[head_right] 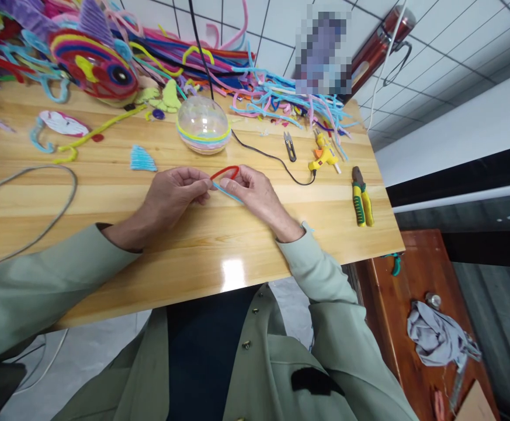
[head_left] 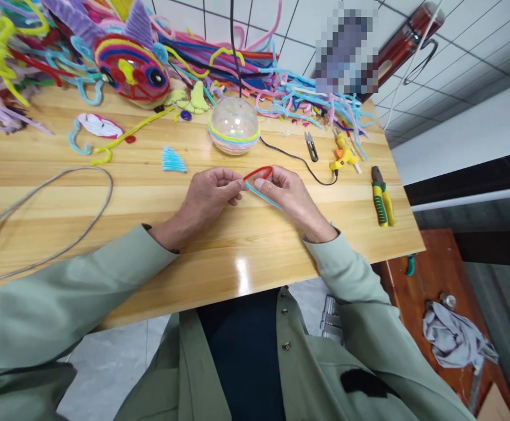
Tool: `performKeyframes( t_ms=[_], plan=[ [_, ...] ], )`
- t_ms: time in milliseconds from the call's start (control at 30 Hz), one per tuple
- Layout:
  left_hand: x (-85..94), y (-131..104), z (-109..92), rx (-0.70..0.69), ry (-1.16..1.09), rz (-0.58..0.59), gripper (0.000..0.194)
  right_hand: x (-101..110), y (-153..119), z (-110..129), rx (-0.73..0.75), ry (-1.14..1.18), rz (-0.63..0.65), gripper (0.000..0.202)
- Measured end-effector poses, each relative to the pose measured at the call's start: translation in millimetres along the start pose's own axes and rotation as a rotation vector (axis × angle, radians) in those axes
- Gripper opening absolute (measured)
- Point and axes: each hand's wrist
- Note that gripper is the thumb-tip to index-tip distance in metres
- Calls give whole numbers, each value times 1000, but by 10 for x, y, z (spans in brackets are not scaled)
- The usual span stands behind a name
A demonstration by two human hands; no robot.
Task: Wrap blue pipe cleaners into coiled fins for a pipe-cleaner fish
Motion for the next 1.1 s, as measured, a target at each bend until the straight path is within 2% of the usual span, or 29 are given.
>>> performKeyframes(
  t_ms=[133, 333, 567, 767, 1100],
  plan=[
    [9, 9, 17, -20, -8, 20, 14, -13, -2, 12, -68, 14, 23, 50],
    [21, 9, 46, -55, -65, 109, 26, -9, 18, -43, -49, 41, -5, 53],
    [19, -2, 57, -13, -162, 167, 18, -10, 21, -33, -8, 52, -23, 56],
    [35, 6, 39, -36, -33, 155, 18, -15, 10, -17, -22, 19, -12, 50],
    [59, 5, 21, -141, 94, 30, 13, -35, 9, -35, -56, 14, 41, 37]
  ],
)
Point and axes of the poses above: each hand's wrist, its own y-axis towards the middle knuckle, its own x-axis out of the back of the hand, z = x × y
